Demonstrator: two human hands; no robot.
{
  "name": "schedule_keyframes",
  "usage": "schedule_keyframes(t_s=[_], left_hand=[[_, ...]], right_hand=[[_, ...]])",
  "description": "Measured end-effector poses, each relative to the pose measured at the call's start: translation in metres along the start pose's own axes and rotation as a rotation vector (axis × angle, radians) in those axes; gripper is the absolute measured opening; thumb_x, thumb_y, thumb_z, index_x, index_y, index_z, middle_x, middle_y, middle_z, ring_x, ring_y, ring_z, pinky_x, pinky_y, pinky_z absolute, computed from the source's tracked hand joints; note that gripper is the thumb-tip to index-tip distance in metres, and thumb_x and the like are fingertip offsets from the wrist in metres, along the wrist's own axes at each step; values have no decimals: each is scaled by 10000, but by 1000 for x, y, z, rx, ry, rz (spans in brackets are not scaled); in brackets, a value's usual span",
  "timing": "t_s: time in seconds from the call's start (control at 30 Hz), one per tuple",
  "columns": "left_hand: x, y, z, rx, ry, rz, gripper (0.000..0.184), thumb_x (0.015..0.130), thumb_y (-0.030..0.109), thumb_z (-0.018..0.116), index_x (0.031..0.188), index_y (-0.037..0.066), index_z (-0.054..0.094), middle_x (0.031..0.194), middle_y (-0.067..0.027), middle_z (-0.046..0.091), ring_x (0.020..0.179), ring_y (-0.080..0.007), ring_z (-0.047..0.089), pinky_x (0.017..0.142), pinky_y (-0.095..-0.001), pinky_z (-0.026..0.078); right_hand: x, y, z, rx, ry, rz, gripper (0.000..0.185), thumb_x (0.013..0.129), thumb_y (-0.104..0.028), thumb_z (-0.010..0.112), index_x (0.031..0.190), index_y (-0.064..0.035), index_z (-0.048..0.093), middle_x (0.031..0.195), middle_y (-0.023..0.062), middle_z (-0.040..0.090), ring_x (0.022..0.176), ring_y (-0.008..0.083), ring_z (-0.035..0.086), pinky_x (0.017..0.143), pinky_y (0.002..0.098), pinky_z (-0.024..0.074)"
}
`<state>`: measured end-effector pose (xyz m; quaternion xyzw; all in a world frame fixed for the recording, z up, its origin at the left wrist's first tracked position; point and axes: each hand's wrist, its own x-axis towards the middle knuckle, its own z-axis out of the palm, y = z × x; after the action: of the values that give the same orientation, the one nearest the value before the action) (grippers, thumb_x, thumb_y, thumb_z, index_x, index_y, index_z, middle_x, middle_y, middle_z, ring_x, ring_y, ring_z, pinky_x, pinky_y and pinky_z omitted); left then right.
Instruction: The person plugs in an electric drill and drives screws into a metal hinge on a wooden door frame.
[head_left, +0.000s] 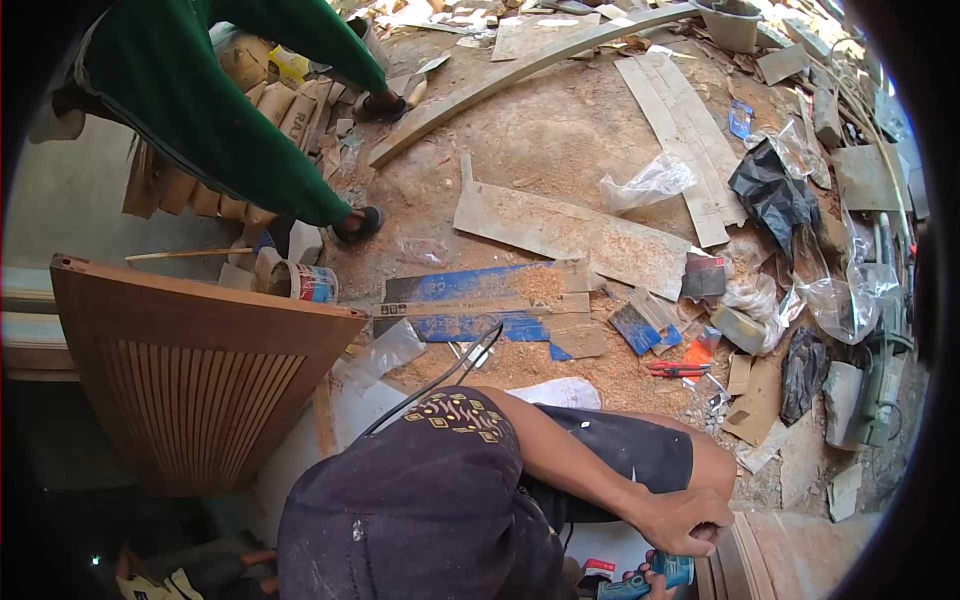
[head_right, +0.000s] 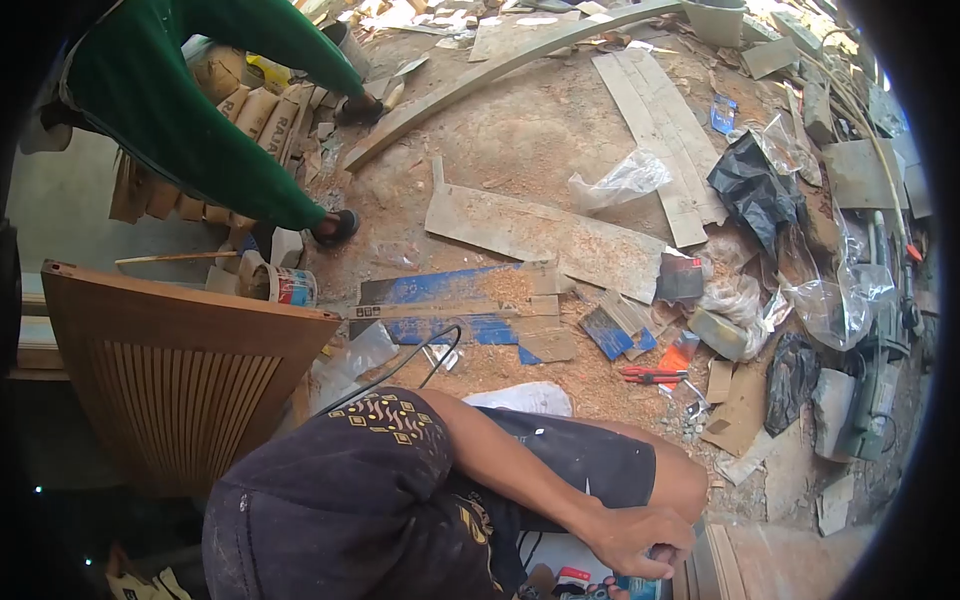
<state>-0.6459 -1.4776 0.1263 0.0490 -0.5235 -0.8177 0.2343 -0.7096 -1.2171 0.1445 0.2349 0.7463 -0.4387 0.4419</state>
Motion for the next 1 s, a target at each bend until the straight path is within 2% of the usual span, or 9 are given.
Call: schedule_keyframes(t_s=[0.2,0.4,0.47,0.5,0.57,0.7,0.8,0.87,1.0], left_hand=[[14,39,-79,279,279,215,129,843,80,690,811,-2,595,782,-113,582,729,-274,597,650,-385,466],[5,6,-170,434,622,357,193,824,106,695,950,9,585,904,-163,583,813,-346,606,723,-428,492],[-10,4,-210,723,639,92,248,840,81,698,1044,15,573,985,-174,627,979,-422,614,907,-483,489],[-17,2,-227,725,652,95,248,840,81,698,1044,15,573,985,-174,627,979,-422,614,907,-483,489],[-31,-3,-258,630,683,-253,332,823,121,717,1110,8,594,1065,-202,642,1140,-452,584,1031,-510,449],[-70,-53,-298,802,751,-320,425,804,158,735,1176,-5,610,1162,-225,628,1226,-448,550,1095,-484,421],[-88,-54,-313,895,726,-455,573,777,159,771,1292,11,568,1352,-236,539,1345,-449,453,1139,-546,363],[-98,-31,-326,1196,646,-727,789,748,155,811,1451,50,467,1560,-235,362,1494,-472,262,1177,-669,253],[-114,-43,-362,1424,622,-765,1016,715,167,863,1577,100,328,1681,-220,155,1561,-485,67,1175,-768,126]], right_hand=[[-2,-23,27,-86,-17,16,442,899,-69,657,1327,23,603,1061,170,676,856,229,650,775,344,569],[21,-54,85,-279,-80,10,436,894,-58,650,1321,12,596,1049,162,675,842,225,650,754,342,565],[27,-62,100,-336,-111,16,435,892,-54,647,1319,8,594,1045,160,675,837,224,649,747,341,563],[29,-66,107,-361,-122,16,434,891,-52,646,1318,6,592,1043,158,675,835,223,649,743,340,563],[34,-71,122,-402,-142,17,433,889,-49,643,1316,2,590,1039,156,675,830,222,649,736,340,562],[43,-80,140,-478,-177,17,430,886,-41,639,1311,-5,585,1031,151,675,821,220,649,721,338,559],[46,-84,149,-508,-184,14,429,883,-36,635,1308,-11,582,1025,147,675,814,218,648,711,337,557],[48,-87,149,-523,-189,12,428,882,-32,632,1306,-15,579,1021,145,675,809,217,648,704,336,556],[49,-91,155,-545,-192,22,427,878,-25,627,1302,-22,575,1013,140,674,799,214,647,689,334,553]])
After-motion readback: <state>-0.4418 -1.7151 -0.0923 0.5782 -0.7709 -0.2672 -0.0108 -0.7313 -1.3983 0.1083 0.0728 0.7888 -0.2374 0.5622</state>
